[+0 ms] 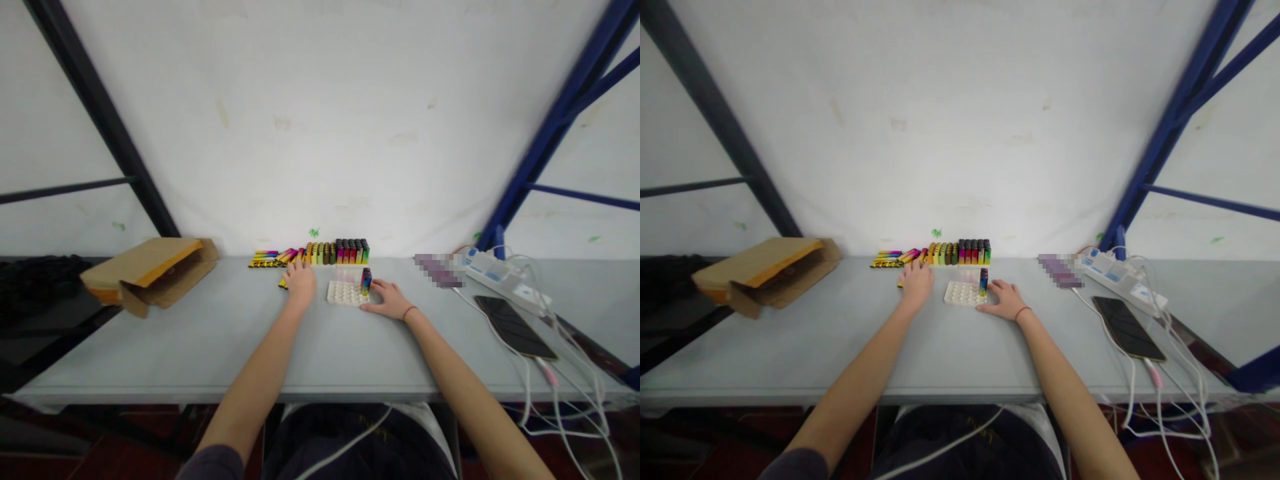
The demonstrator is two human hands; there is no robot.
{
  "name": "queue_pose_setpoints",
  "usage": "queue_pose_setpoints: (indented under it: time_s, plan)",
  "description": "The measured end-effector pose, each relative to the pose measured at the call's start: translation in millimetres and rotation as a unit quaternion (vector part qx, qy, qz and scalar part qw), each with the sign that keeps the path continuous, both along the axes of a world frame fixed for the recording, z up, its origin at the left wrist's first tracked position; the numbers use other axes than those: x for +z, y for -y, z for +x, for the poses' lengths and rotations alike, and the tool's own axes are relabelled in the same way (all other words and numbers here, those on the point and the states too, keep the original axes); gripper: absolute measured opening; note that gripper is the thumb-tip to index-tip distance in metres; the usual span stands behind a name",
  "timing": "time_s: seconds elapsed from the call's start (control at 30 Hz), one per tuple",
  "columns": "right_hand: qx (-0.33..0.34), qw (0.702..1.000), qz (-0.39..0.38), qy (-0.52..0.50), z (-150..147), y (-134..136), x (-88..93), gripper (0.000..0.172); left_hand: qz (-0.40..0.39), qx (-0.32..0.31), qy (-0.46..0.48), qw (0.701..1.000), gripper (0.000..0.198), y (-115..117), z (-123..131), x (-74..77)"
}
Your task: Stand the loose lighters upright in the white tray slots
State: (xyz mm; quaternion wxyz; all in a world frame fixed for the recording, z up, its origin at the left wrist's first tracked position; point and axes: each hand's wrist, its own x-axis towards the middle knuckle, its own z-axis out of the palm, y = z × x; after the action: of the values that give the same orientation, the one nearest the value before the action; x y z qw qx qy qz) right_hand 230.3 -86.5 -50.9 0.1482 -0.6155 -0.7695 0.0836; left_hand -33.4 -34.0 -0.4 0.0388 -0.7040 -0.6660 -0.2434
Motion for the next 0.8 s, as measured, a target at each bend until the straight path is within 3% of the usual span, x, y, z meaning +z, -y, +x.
queue_pose_setpoints:
  time_s: [0.1, 0.2, 0.43, 0.57, 0.67, 0.8]
  plan:
    - [-0.003, 1.0, -0.004, -0.002, 0, 0, -0.3, 0.083, -0.043, 0.066, -0.015, 0.997, 0.04, -12, -25, -1.9]
    - [-0.005, 1.0, -0.009, -0.002, 0, 0, -0.1, 0.084, -0.071, 0.074, -0.019, 0.995, 0.036, -16, -36, -4.8]
    - [-0.004, 1.0, -0.003, 0.001, 0, 0, -0.5, 0.084, -0.098, -0.014, 0.002, 0.995, 0.031, -16, -21, -10.9]
    - [-0.001, 1.0, 0.003, 0.0, 0, 0, -0.7, 0.081, -0.07, -0.073, 0.12, 0.988, 0.024, -25, -10, -16.0]
    - [0.0, 1.0, 0.003, -0.001, 0, 0, -0.6, 0.081, -0.063, -0.132, 0.323, 0.935, 0.023, -31, 0, -16.8]
    - [0.001, 1.0, -0.001, 0.001, 1, -1, -0.7, 0.082, -0.117, -0.121, 0.536, 0.827, 0.039, -29, 12, -16.6]
